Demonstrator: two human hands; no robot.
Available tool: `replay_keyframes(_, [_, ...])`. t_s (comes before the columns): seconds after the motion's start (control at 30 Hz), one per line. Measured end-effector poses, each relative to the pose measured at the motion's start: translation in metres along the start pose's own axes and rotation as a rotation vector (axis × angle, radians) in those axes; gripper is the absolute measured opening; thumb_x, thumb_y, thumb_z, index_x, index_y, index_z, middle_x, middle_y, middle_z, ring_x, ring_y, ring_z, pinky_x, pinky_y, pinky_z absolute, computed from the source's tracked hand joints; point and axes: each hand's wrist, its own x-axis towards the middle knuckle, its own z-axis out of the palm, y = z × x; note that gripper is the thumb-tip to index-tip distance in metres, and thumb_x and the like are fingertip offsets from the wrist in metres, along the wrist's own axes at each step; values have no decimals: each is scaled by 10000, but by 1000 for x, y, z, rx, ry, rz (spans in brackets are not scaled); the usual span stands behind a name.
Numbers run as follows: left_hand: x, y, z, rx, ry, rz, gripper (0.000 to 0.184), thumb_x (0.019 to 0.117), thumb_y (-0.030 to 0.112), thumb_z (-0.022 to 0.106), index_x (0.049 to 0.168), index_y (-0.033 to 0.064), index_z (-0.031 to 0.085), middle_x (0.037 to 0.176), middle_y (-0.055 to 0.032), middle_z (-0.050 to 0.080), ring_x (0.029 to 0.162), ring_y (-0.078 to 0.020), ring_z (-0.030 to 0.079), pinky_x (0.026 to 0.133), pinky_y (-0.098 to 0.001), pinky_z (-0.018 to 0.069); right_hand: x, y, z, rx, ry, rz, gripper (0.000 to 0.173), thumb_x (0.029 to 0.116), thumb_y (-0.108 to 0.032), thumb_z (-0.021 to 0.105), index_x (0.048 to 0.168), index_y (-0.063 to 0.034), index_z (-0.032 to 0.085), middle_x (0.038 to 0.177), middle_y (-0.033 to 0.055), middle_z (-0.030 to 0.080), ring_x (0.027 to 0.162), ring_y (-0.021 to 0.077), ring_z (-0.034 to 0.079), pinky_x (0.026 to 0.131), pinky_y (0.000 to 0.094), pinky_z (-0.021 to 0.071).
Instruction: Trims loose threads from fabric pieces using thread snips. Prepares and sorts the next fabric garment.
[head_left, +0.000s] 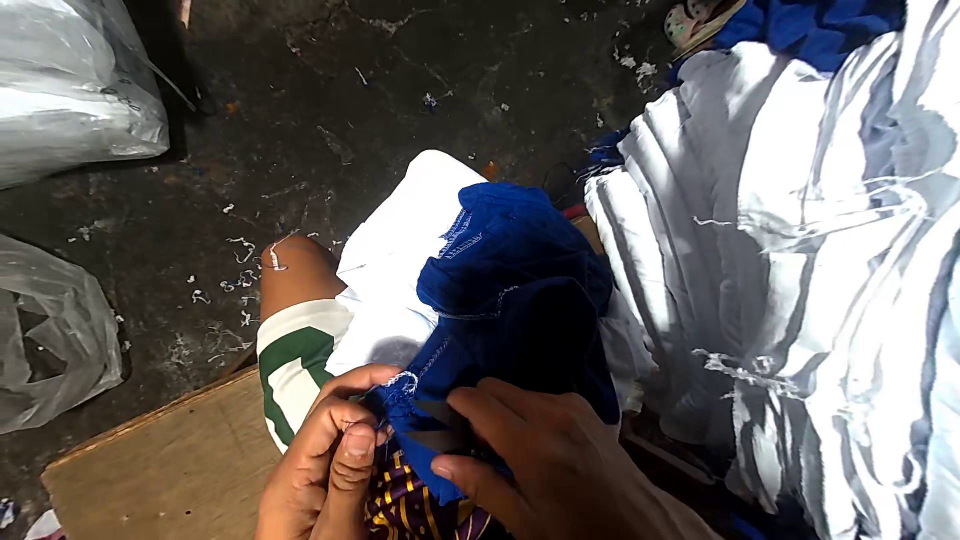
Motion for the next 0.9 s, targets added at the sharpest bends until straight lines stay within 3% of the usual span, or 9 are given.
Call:
replay_keyframes(0.27, [-1, -5, -3, 79, -26, 66, 236, 1082, 339, 488, 952, 193, 621, 1290, 24, 634, 1151, -85, 616, 926, -248, 533, 12, 0, 6, -28, -15, -3, 384, 1015, -442, 531, 910, -108, 687, 661, -2, 555, 493, 118, 520, 395, 263, 370])
replay_keyframes(0.47, [0, -9, -6, 109, -53, 99, 259, 1078, 375, 486, 936, 208, 623, 1275, 40, 631, 1167, -92, 606, 950, -261, 527, 13, 2, 11, -6, -22, -5, 322, 1023, -364, 533, 871, -132, 697, 682, -10, 602, 552, 110, 587, 430, 263, 416])
replay_keyframes(0.53, [0, -8, -8, 81, -50, 73, 249, 1078, 369, 487, 951, 208, 629, 1273, 40, 629, 1160, -94, 611, 947, -267, 536, 12, 4, 9, 28, -11, 38, 327, 1011, -376, 540, 888, -122, 706, 693, -5, 623, 550, 107, 591, 434, 266, 432])
replay_keyframes(0.63, [0, -4, -8, -9, -40, -7, 224, 1075, 357, 493, 962, 217, 627, 1269, 46, 633, 1113, -87, 639, 907, -264, 569, 10, 4, 6, 134, -31, 122, 443, 992, -510, 550, 997, -92, 699, 741, 6, 618, 563, 103, 547, 463, 267, 431])
replay_keyframes(0.7, [1, 1, -8, -55, -42, -38, 221, 1071, 356, 499, 962, 222, 638, 1239, 52, 646, 1067, -87, 661, 891, -270, 590, 9, 2, 10, 129, -47, 129, 485, 945, -555, 598, 1039, -88, 693, 779, 18, 645, 588, 120, 589, 466, 297, 467])
replay_keyframes(0.83, [12, 9, -40, -60, -20, 58, 231, 1072, 367, 476, 1042, 261, 680, 1047, 39, 739, 907, -137, 745, 827, -320, 638, 10, 0, 28, 42, 23, 84, 146, 867, -240, 668, 931, -109, 677, 732, 13, 644, 537, 131, 601, 416, 306, 456])
replay_keyframes(0.9, [22, 13, -77, 24, 227, 148, 233, 1088, 257, 455, 1027, 223, 677, 1009, 41, 751, 921, -111, 736, 863, -289, 610, 11, 0, 29, 38, 45, 79, 101, 844, -180, 662, 919, -113, 675, 722, 8, 636, 537, 119, 589, 422, 282, 449])
